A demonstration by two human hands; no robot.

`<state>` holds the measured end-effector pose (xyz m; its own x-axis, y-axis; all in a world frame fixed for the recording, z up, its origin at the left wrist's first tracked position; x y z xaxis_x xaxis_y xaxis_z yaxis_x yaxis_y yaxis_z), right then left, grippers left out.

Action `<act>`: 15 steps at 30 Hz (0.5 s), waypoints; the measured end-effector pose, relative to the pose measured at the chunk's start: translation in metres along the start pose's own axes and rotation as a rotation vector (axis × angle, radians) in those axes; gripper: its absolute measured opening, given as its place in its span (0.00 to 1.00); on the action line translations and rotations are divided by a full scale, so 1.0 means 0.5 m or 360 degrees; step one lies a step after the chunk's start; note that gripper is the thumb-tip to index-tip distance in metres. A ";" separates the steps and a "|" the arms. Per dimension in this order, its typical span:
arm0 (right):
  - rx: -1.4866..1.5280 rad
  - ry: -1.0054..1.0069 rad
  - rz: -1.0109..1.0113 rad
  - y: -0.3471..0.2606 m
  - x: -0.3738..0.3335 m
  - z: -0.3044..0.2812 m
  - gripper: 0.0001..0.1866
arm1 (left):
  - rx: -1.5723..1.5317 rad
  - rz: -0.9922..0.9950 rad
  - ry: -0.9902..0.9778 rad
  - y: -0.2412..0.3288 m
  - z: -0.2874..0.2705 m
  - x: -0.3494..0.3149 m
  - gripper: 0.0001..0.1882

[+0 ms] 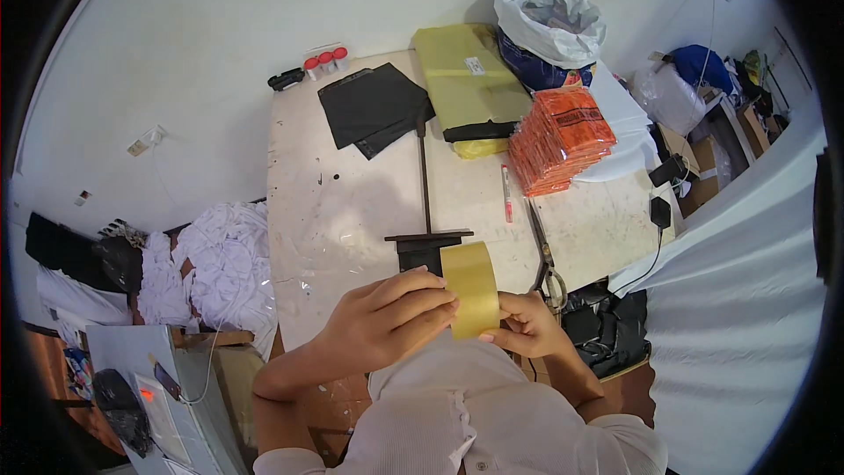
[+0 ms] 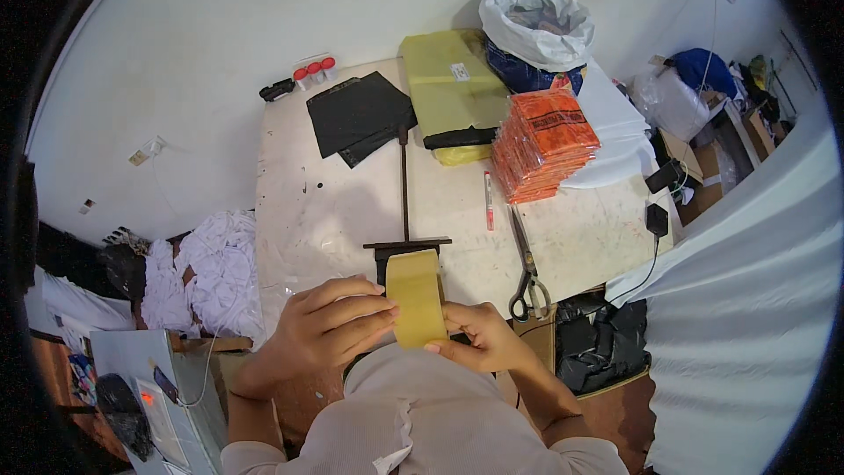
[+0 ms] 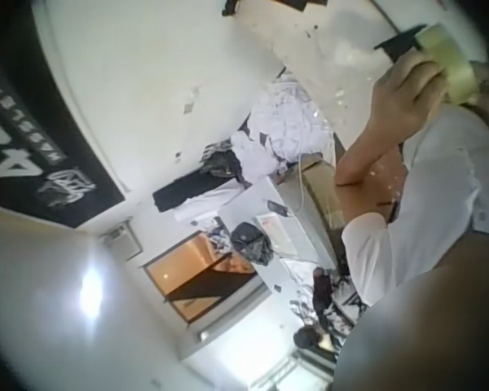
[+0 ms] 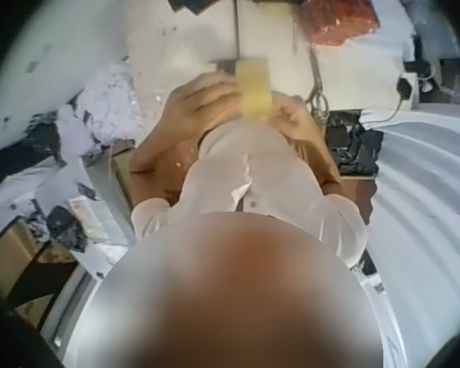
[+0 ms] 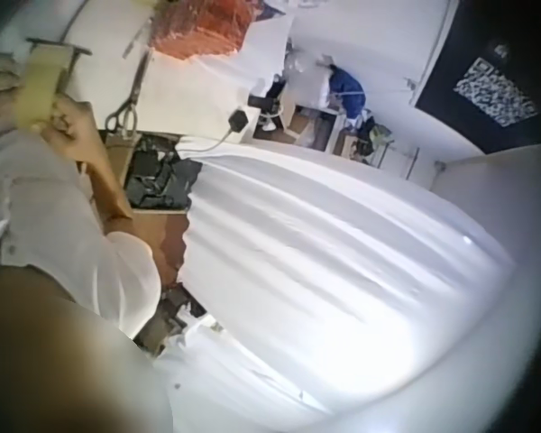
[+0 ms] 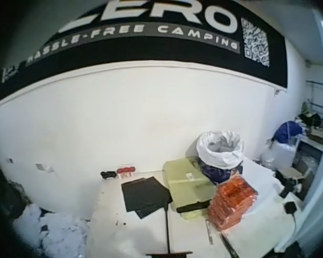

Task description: Packaging and marking black textile sheets using tape and a marker at a workbench.

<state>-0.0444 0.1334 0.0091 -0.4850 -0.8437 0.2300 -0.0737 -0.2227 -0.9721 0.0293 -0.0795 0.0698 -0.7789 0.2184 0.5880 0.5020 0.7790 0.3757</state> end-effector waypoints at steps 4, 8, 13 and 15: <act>-0.0108 0.0052 0.0028 -0.009 0.006 -0.005 0.18 | 0.0258 0.0053 -0.0079 -0.001 0.001 0.014 0.11; -0.0163 0.0294 -0.0080 0.005 0.012 -0.003 0.14 | 0.0493 0.0230 -0.0126 -0.008 0.016 0.024 0.10; -0.0197 0.0292 0.0158 0.003 0.007 -0.015 0.17 | 0.0551 0.0318 -0.0196 -0.016 0.032 0.043 0.08; -0.0248 0.0326 0.0216 0.007 0.005 -0.017 0.16 | 0.0573 0.0328 -0.0181 -0.019 0.046 0.049 0.08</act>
<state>-0.0533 0.1345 0.0058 -0.6642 -0.7410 0.0986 -0.1212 -0.0235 -0.9924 -0.0032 -0.0678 0.0641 -0.7225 0.4386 0.5344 0.5040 0.8633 -0.0271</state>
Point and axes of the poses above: each hand's wrist, its own x-axis towards the middle knuckle, its own z-axis out of the palm, y = z × x, the point moved 1 cm from there along x, towards the middle knuckle, and after that the axes turned 11 degrees about -z, right-handed, at the moved point
